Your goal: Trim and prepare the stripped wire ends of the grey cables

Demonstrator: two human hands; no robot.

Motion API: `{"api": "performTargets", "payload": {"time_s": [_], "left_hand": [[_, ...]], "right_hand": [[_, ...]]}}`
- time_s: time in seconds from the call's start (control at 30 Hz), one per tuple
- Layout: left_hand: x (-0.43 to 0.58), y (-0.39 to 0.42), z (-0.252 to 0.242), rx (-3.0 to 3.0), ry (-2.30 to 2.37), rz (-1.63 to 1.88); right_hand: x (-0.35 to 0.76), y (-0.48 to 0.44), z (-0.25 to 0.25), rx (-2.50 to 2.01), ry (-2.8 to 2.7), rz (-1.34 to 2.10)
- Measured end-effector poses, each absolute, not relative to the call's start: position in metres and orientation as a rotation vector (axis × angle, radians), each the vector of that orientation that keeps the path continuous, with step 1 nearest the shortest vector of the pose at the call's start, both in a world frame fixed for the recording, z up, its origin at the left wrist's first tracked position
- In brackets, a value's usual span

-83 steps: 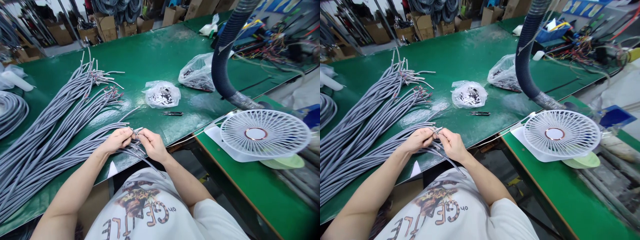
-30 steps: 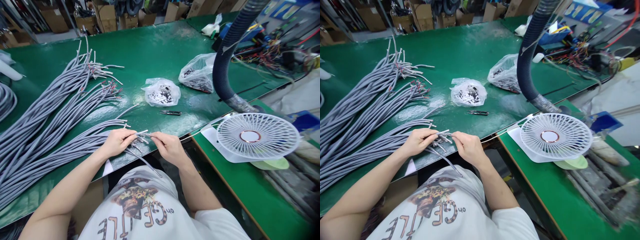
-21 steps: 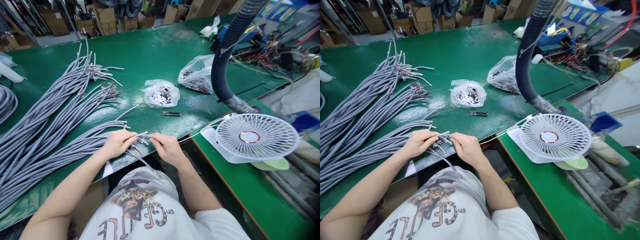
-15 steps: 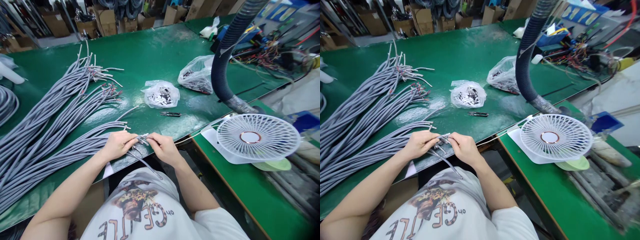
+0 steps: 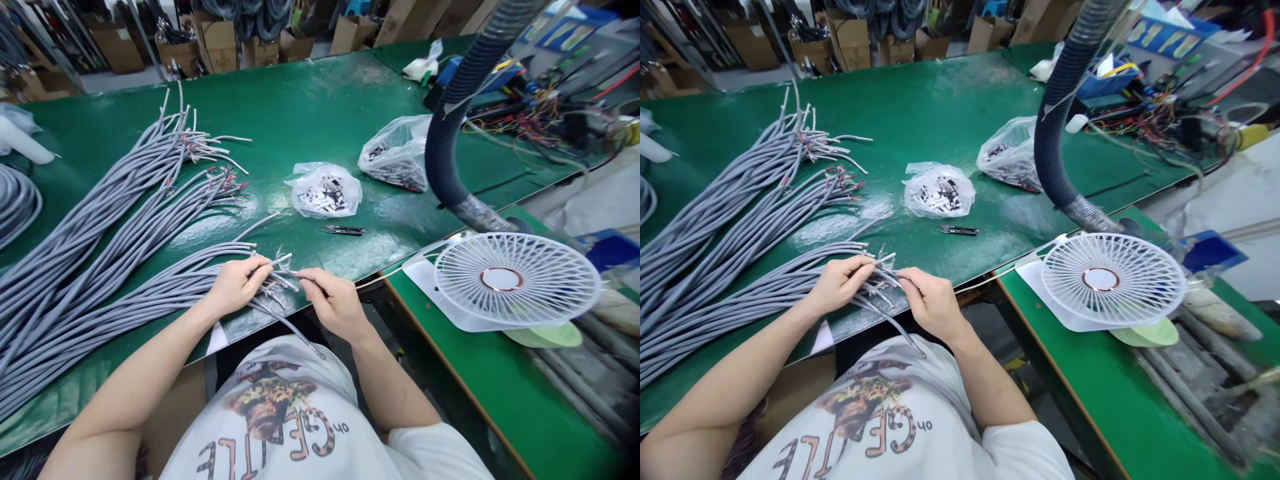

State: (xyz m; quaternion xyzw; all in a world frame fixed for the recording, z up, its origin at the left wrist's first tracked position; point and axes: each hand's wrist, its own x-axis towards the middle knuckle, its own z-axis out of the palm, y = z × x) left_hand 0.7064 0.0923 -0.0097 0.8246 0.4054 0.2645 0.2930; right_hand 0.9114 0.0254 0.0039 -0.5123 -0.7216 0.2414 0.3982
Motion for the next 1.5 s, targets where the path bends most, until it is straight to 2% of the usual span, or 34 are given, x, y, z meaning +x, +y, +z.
{"api": "performTargets", "payload": {"time_s": [0.33,1.17,1.5], "left_hand": [[0.706,0.089,-0.002,2.219,1.058,0.614],[0.703,0.090,0.000,2.188,0.974,0.547],[0.700,0.094,0.002,2.134,0.864,0.500]], "right_hand": [[0.917,0.031,-0.002,-1.371,-1.957,0.449],[0.922,0.036,-0.012,-1.242,-1.956,0.572],[0.924,0.052,-0.032,-1.069,-1.793,0.988]]}}
